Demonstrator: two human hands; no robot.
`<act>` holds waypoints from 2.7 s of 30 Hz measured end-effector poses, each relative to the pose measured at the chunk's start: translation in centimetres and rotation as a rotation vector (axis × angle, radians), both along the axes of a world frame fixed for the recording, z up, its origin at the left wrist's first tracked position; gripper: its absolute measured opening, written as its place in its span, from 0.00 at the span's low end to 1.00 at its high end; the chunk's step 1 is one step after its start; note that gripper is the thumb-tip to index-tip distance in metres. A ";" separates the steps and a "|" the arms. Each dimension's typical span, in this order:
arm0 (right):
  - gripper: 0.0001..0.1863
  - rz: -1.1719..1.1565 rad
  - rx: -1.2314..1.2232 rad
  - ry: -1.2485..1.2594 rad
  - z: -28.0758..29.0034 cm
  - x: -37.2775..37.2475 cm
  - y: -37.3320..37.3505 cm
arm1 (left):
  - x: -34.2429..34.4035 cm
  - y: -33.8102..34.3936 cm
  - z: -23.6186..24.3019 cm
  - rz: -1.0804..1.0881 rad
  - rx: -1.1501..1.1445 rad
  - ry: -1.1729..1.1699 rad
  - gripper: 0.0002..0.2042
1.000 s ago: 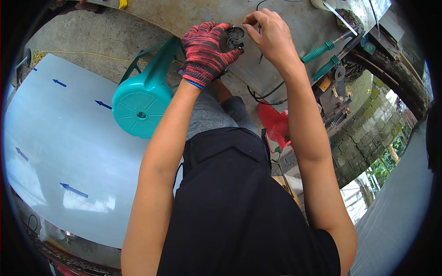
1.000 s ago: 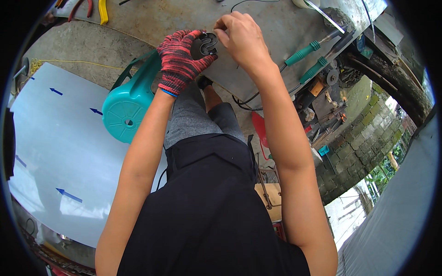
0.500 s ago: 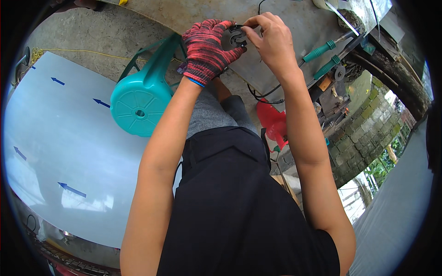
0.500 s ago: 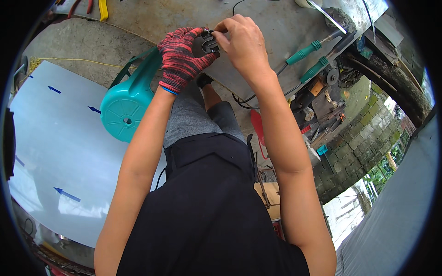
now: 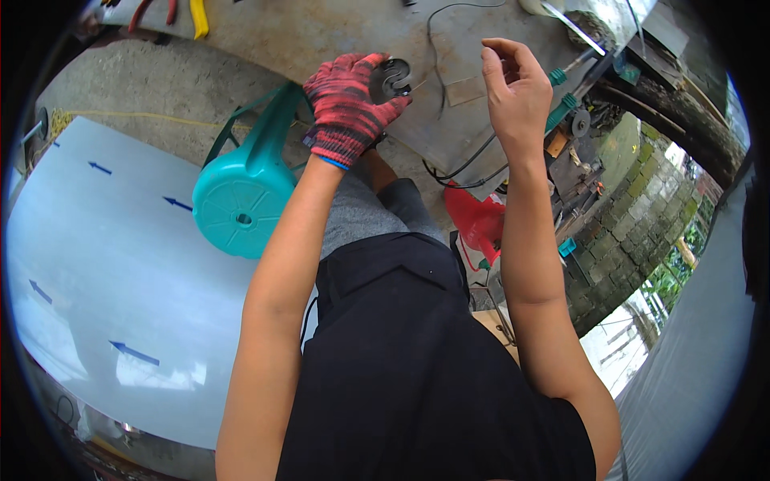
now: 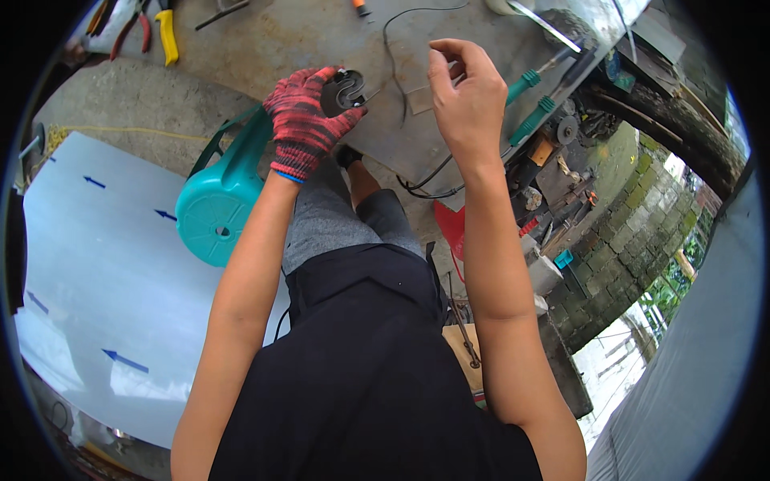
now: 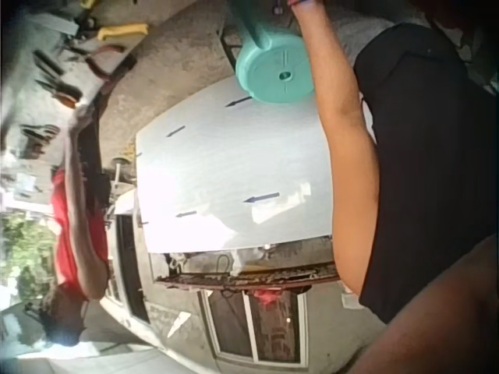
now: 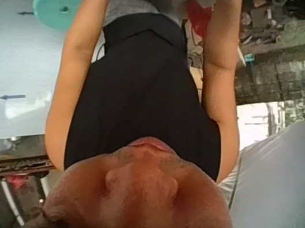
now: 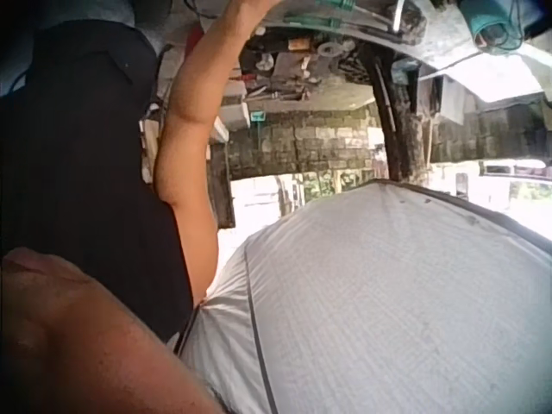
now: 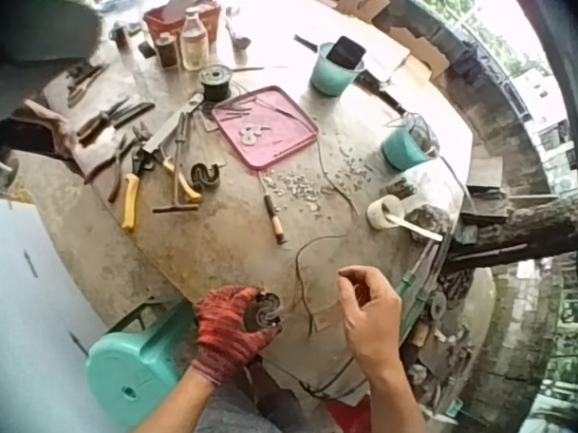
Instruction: The person welds small metal pieces on a workbench using a welding torch and a grounding clamp. They repeatedly pick up metal pieces, position them, weld them, and inspect the results.
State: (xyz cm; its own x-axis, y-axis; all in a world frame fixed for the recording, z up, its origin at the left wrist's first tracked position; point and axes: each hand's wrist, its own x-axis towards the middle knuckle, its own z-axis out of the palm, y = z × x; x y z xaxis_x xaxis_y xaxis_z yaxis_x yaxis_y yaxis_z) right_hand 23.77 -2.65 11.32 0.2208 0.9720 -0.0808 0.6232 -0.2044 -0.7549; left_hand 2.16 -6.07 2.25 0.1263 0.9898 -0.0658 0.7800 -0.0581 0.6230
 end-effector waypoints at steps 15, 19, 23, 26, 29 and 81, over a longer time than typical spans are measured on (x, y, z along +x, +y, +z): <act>0.20 -0.682 0.088 0.586 -3.3 9.1 4.9 | 0.9 0.2 -0.2 0.090 0.047 -0.029 0.35; 0.16 -0.840 -0.038 0.747 -5.2 9.8 7.7 | 1.1 0.2 0.3 0.095 0.020 -0.003 0.35; 0.12 -0.934 0.092 0.834 -8.2 11.1 9.8 | 1.1 0.2 0.9 0.088 0.010 -0.011 0.35; 0.16 -0.885 0.055 0.697 -7.3 12.2 10.2 | 1.2 0.2 0.9 0.075 0.010 -0.018 0.35; 0.11 -0.888 0.090 0.372 -3.8 9.0 10.8 | 0.8 0.1 0.5 0.087 0.038 -0.006 0.35; 0.07 0.296 0.250 0.000 2.6 -2.8 -1.7 | 0.3 0.0 -0.2 0.043 0.028 0.023 0.35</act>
